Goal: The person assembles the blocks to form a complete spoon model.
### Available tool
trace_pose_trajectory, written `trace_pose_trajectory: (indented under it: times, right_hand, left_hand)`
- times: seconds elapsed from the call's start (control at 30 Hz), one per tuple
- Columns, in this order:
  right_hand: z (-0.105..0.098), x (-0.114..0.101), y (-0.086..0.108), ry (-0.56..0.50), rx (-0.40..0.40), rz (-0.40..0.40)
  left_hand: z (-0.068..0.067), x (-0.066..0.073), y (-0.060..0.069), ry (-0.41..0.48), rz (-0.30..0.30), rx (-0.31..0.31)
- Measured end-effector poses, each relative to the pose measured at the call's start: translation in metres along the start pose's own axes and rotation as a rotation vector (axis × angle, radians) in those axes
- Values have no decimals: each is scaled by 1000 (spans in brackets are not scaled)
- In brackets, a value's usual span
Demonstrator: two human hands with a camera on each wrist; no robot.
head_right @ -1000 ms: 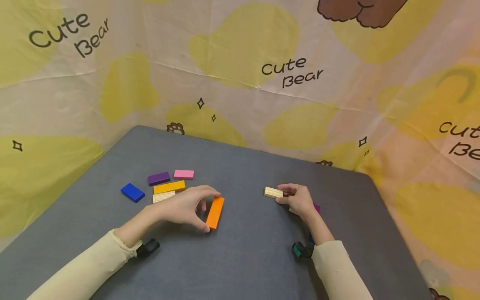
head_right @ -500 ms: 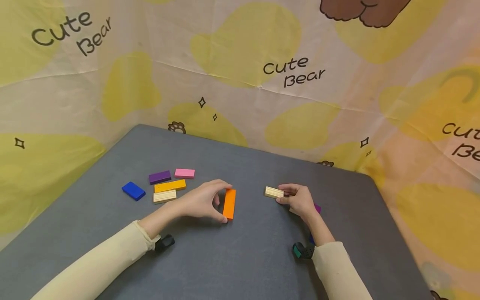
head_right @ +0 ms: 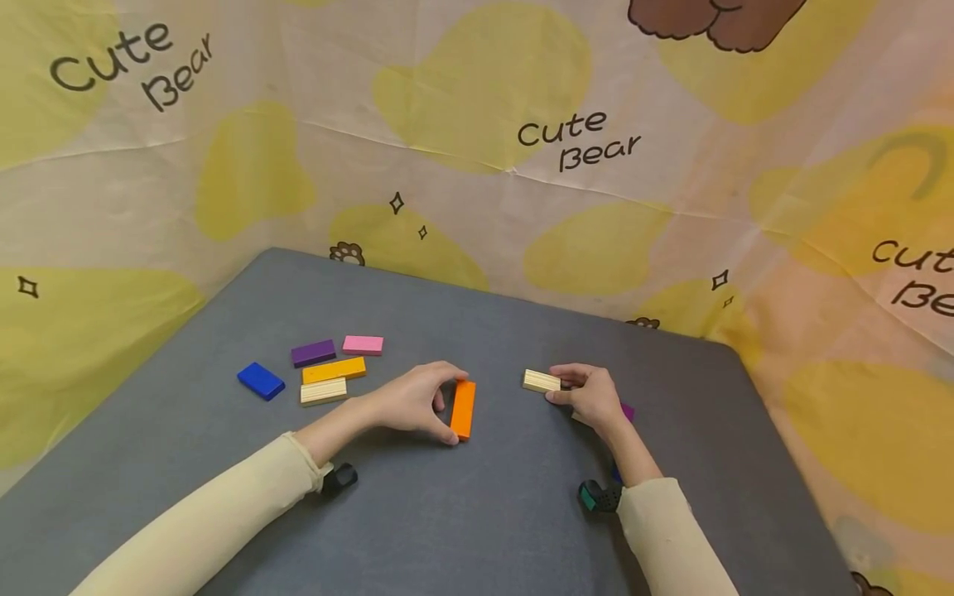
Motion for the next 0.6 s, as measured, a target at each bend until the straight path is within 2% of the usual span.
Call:
trace_pose_trajectory:
  times: [0.2, 0.43, 0.6]
  right_hand:
    - [2, 1, -1, -10, -7, 0]
    - [-1, 0, 0, -7, 2, 0]
    - [0, 0, 0, -7, -9, -5]
  left_hand:
    - [4, -4, -2, -9, -19, -6]
    - [3, -6, -2, 72, -35, 2]
    - [4, -6, -1, 89, -58, -3]
Point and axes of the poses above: each hand's wrist, its own y-axis away from the middle knuckle, its own z-axis out of the palm, x = y × z, the point moved 4 cm from there along -y, towards the middle knuckle, and after that the axes turned 4 degrees about y, right-handed, at the moved point
